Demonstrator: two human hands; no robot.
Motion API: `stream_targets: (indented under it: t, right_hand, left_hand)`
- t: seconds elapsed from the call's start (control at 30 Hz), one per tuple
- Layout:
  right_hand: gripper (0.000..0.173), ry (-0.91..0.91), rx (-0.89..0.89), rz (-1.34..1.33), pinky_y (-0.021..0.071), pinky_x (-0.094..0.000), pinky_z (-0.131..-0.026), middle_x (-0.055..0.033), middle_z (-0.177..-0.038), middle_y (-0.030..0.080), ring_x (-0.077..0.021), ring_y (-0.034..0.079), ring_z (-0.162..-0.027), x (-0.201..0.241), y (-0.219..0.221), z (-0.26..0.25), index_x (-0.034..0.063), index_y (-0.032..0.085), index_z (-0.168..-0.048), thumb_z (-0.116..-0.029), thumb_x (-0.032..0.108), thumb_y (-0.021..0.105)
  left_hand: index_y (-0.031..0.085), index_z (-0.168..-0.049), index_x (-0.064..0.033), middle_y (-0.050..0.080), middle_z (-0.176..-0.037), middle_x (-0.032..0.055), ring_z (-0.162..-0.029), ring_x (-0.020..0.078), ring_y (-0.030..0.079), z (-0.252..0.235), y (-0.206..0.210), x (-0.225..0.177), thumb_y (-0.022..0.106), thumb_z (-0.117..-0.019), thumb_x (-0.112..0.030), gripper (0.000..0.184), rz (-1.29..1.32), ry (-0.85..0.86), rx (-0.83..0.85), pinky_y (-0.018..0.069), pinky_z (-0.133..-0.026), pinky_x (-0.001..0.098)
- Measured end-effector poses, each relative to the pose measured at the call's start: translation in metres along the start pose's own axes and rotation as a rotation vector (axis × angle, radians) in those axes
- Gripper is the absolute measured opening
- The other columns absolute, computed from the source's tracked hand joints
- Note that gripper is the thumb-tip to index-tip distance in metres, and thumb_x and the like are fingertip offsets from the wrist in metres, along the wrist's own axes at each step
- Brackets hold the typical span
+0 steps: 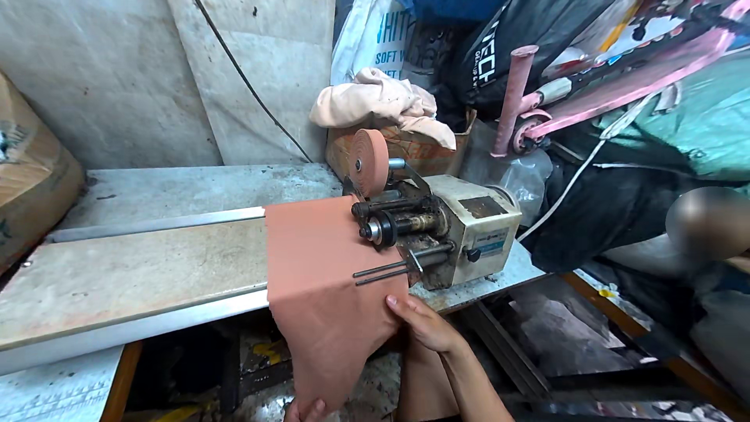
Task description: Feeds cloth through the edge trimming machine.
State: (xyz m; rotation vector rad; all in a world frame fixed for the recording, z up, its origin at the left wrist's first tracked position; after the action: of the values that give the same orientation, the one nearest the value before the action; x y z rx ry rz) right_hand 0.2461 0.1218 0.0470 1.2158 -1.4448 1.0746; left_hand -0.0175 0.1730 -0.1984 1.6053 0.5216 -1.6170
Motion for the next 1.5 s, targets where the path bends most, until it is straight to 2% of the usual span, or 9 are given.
stream_targets:
  t: [0.1,0.27,0.47,0.53,0.7,0.8,1.03,1.13,1.5]
  right_hand:
    - [0.036,-0.005,0.002,-0.005,0.0579,-0.0319,-0.091,-0.0005,-0.098,0.073,-0.0081,0.069,-0.095,-0.0008,-0.0001,-0.0004,0.0057,0.066,-0.111,-0.1116,0.029,0.038]
    - [0.037,-0.002,0.004,-0.009,0.0578,-0.0337,-0.094,-0.0022,-0.102,0.074,-0.0097,0.07,-0.099,-0.0001,0.0,-0.0003,0.0045,0.066,-0.114,-0.1118,0.029,0.038]
    - [0.036,-0.002,0.003,-0.011,0.0578,-0.033,-0.094,-0.0015,-0.102,0.074,-0.0092,0.07,-0.098,-0.0004,0.0003,-0.0001,0.005,0.066,-0.114,-0.1119,0.028,0.038]
    - [0.036,-0.01,0.007,-0.019,0.0577,-0.0331,-0.095,-0.0015,-0.103,0.074,-0.0096,0.07,-0.1,0.0003,0.0011,-0.0004,0.005,0.065,-0.116,-0.1119,0.028,0.038]
    - [0.037,-0.012,0.002,-0.009,0.058,-0.0337,-0.094,-0.0022,-0.102,0.074,-0.0097,0.07,-0.099,-0.0002,0.0005,-0.0001,0.0046,0.065,-0.116,-0.1118,0.029,0.038]
    - [0.037,-0.01,0.002,-0.011,0.0579,-0.0339,-0.094,-0.0025,-0.103,0.074,-0.0102,0.07,-0.099,0.0001,0.0004,-0.0001,0.0042,0.065,-0.116,-0.1119,0.029,0.038]
    - [0.037,-0.003,-0.002,0.003,0.0579,-0.0338,-0.094,-0.0022,-0.103,0.074,-0.0098,0.07,-0.099,0.0002,0.0005,-0.0002,0.0041,0.065,-0.116,-0.1117,0.029,0.038]
    - [0.037,0.001,-0.011,0.01,0.0578,-0.0332,-0.094,-0.0016,-0.102,0.074,-0.009,0.07,-0.099,0.0003,0.0007,-0.0003,0.0043,0.065,-0.115,-0.1116,0.029,0.039]
    - [0.037,0.006,-0.003,-0.007,0.0575,-0.0338,-0.096,-0.0027,-0.104,0.074,-0.0099,0.07,-0.101,0.0012,0.001,-0.0005,0.0033,0.065,-0.117,-0.1118,0.028,0.037]
  left_hand:
    - [0.061,-0.12,0.0015,0.074,-0.102,0.0014,-0.095,0.0087,0.071,0.0003,0.0006,-0.0012,0.066,-0.0982,-0.028,0.037,-0.029,-0.006,0.013,0.0588,-0.093,0.0333]
    - [0.06,-0.123,0.001,0.075,-0.104,0.0012,-0.097,0.0086,0.071,-0.0008,0.0032,-0.0029,0.063,-0.0991,-0.021,0.033,-0.005,-0.019,0.053,0.0586,-0.092,0.0321]
    - [0.056,-0.126,0.0062,0.072,-0.108,0.0054,-0.101,0.0088,0.069,0.0012,0.0014,-0.0013,0.066,-0.0965,-0.025,0.044,-0.042,-0.042,0.0,0.0567,-0.096,0.0329]
    - [0.058,-0.123,0.003,0.074,-0.103,0.0022,-0.097,0.0078,0.071,0.0006,0.0017,-0.0017,0.065,-0.0977,-0.025,0.039,-0.033,-0.024,0.009,0.0578,-0.093,0.0319]
    - [0.06,-0.123,0.0009,0.075,-0.1,0.002,-0.094,0.0102,0.072,-0.002,0.0026,0.0011,0.066,-0.098,-0.025,0.037,-0.02,-0.02,0.053,0.0587,-0.091,0.034]
    - [0.058,-0.125,0.0024,0.074,-0.105,0.0034,-0.098,0.0107,0.071,-0.0013,0.0033,0.0017,0.066,-0.0974,-0.024,0.039,-0.01,-0.032,0.053,0.0578,-0.095,0.0342]
    - [0.06,-0.123,0.0011,0.075,-0.101,0.0022,-0.094,0.0102,0.072,-0.0027,0.0036,0.0032,0.066,-0.0974,-0.028,0.039,-0.014,-0.021,0.071,0.0589,-0.09,0.0337]
    - [0.058,-0.126,0.0029,0.075,-0.106,0.0038,-0.099,0.0113,0.071,-0.0012,0.0051,0.0005,0.066,-0.0977,-0.027,0.042,-0.005,-0.017,0.067,0.0582,-0.095,0.0349]
    - [0.057,-0.13,0.0044,0.074,-0.107,0.0046,-0.099,0.0113,0.071,-0.0033,0.0061,0.0007,0.066,-0.0972,-0.025,0.044,-0.013,-0.019,0.074,0.0579,-0.094,0.0339]
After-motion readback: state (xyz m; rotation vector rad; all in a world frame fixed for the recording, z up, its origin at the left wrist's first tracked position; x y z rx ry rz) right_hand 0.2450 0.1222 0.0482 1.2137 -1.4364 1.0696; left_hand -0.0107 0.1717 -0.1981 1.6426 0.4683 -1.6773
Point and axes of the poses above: each hand's wrist, its own z-axis away from the middle knuckle, its own y-axis out of the palm, x = y × z, the point moved 6 cm from there along -z, towards the middle knuckle
